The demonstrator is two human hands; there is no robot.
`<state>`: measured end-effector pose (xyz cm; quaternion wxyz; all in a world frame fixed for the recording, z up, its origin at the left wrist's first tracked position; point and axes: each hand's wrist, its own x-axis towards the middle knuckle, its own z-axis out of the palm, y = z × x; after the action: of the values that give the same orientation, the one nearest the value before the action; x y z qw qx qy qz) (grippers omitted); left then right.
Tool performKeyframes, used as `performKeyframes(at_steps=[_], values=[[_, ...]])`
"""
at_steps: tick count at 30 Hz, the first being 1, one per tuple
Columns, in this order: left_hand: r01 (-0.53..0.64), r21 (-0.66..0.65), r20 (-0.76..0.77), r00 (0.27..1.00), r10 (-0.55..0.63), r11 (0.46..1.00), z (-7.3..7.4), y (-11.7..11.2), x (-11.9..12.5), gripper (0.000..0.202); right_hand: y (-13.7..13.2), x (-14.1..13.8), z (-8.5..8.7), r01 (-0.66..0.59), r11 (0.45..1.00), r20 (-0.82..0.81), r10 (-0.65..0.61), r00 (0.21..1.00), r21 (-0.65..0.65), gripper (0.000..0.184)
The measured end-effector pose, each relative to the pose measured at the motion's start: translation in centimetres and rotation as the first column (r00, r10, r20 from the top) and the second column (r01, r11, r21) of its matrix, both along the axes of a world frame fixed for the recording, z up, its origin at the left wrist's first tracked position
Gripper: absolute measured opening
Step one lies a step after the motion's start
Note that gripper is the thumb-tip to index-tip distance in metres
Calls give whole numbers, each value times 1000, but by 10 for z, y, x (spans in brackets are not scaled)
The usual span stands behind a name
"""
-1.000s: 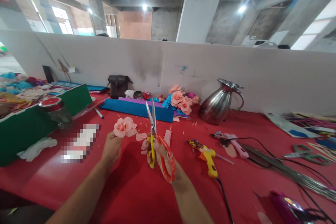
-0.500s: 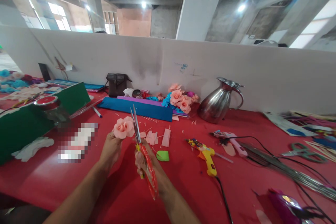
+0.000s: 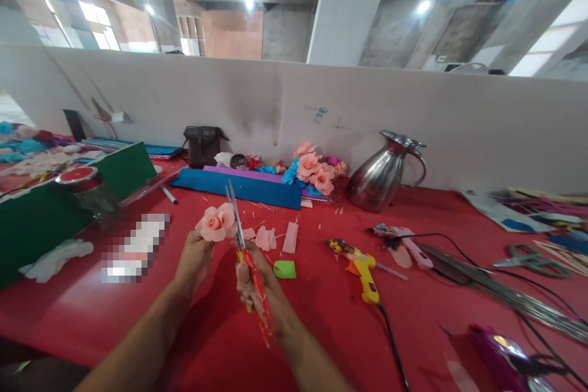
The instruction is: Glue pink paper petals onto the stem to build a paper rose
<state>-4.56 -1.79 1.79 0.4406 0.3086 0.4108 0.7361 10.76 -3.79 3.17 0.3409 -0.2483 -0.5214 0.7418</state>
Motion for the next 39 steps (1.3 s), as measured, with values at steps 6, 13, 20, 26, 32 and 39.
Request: performKeyframes(at_steps=[6, 13, 20, 26, 32, 39], values=[[-4, 23, -10, 1000, 4, 1000, 0, 1, 0, 5, 0, 3, -4, -17, 999, 20, 16, 1000, 35, 57], [-9, 15, -3, 1000, 9, 1000, -1, 0, -1, 7, -1, 4, -6, -9, 999, 22, 8, 1000, 52, 53], [-18, 7, 0, 1000, 18, 1000, -1, 1, -1, 10, 1, 3, -3, -31, 997, 28, 29, 999, 67, 58], [-13, -6, -4, 1000, 13, 1000, 3, -1, 1, 12, 3, 2, -2, -43, 997, 41, 40, 998, 68, 58], [-27, -3, 0, 1000, 27, 1000, 2, 0, 0, 13, -1, 1, 2, -11, 999, 53, 8, 999, 50, 56], [-31, -20, 5, 1000, 31, 999, 0, 1, 0, 13, -6, -1, 12, 31, 999, 36, -32, 999, 35, 52]])
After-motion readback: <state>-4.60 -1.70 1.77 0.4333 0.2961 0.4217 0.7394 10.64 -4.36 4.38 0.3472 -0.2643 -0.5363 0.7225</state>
